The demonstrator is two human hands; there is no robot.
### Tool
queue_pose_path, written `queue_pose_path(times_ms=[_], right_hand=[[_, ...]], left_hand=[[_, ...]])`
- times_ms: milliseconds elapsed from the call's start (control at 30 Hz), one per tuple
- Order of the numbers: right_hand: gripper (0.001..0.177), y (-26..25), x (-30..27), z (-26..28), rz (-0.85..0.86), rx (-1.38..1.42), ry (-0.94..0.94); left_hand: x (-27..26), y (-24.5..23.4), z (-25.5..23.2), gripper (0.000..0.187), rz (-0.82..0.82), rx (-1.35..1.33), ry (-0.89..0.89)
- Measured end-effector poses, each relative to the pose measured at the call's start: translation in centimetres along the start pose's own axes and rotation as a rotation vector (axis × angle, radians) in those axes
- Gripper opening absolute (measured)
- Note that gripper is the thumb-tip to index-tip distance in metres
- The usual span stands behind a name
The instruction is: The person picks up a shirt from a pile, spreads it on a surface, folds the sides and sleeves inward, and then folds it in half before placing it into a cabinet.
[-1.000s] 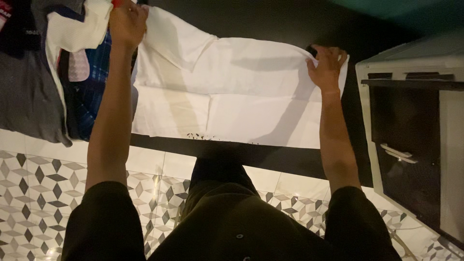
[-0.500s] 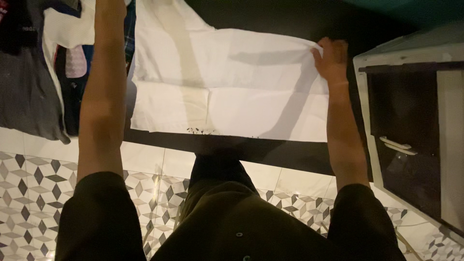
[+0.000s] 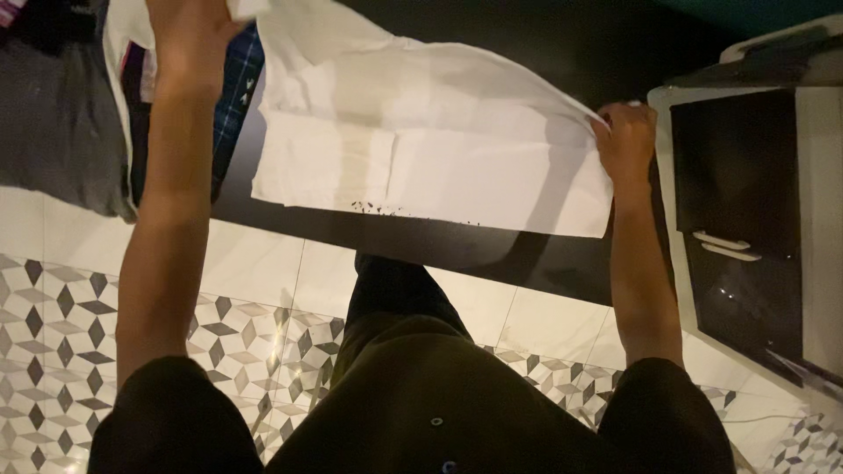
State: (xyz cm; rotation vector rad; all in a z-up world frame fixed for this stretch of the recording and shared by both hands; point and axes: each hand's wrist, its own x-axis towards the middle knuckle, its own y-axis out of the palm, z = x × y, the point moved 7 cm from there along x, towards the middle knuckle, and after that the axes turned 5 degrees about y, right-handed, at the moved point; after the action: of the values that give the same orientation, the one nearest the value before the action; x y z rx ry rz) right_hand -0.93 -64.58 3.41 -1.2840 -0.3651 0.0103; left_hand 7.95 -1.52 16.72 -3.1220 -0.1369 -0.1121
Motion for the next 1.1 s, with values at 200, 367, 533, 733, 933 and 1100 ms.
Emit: queue_pose_path(times_ms=[200,367,533,733,933,1100], right_hand=[[0.020,-1.5,-5.8,1.5,0.069,-0.006,0.077],[0.025,-1.7,-9.2,2.8,0.142,-0.014,0.189],[0.026,-1.0,-10.9,3.9,0.152,0.009,0.121],[0.028,0.2,-11.9,3.5,0.156,-0.045,0.138],[0.031,-0.3,-12.6,4.6,0.161,-0.006,0.146],[0.030,0.9,-13.5,4.7,0.178,-0.017,0.181]], left_hand=[[-12.5,-1.9,-2.4,0.030,-0.101,-0.090,-0.130],[-23.4,-3.4,-0.5,0.026,-0.276,0.038,-0.321],[-30.5,-2.7,2.6,0.028,-0.286,0.070,-0.442],[-33.4,-2.8,4.2,0.028,-0.243,0.195,-0.463],[-36.7,-3.0,7.6,0.025,-0.187,0.220,-0.526],[-38.4,-2.6,13.5,0.018,0.079,0.379,-0.494]])
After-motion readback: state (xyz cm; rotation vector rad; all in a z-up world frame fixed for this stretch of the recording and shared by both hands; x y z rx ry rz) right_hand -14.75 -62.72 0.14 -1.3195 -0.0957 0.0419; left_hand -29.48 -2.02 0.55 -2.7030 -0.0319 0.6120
